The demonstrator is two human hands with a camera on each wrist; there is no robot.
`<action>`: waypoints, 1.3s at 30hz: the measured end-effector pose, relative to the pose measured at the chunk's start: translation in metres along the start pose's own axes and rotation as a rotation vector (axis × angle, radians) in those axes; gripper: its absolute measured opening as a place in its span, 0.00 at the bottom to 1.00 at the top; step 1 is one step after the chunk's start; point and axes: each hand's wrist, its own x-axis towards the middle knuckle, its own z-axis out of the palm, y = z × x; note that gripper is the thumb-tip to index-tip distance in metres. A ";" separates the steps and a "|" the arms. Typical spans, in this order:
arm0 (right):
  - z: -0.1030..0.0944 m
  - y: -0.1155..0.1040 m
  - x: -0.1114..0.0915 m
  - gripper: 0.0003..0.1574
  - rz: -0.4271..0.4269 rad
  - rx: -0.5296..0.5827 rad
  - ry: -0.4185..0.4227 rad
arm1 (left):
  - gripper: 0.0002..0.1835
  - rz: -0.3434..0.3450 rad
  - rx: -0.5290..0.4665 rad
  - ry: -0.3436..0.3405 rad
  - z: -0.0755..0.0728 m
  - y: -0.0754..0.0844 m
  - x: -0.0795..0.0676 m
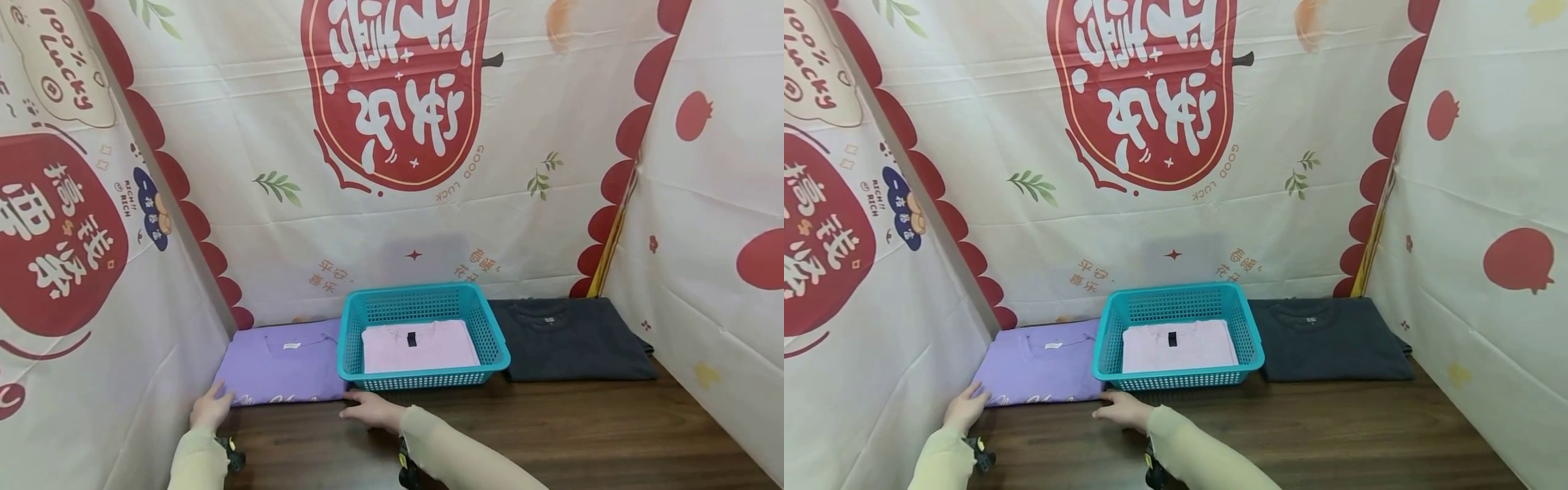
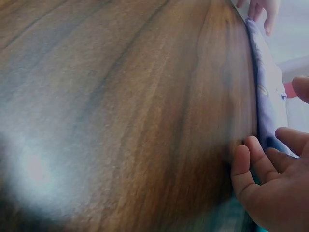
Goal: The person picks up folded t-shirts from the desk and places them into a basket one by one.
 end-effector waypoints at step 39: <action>0.022 -0.019 -0.035 0.28 0.055 -0.081 -0.189 | 0.26 0.144 0.148 0.022 -0.007 -0.031 -0.061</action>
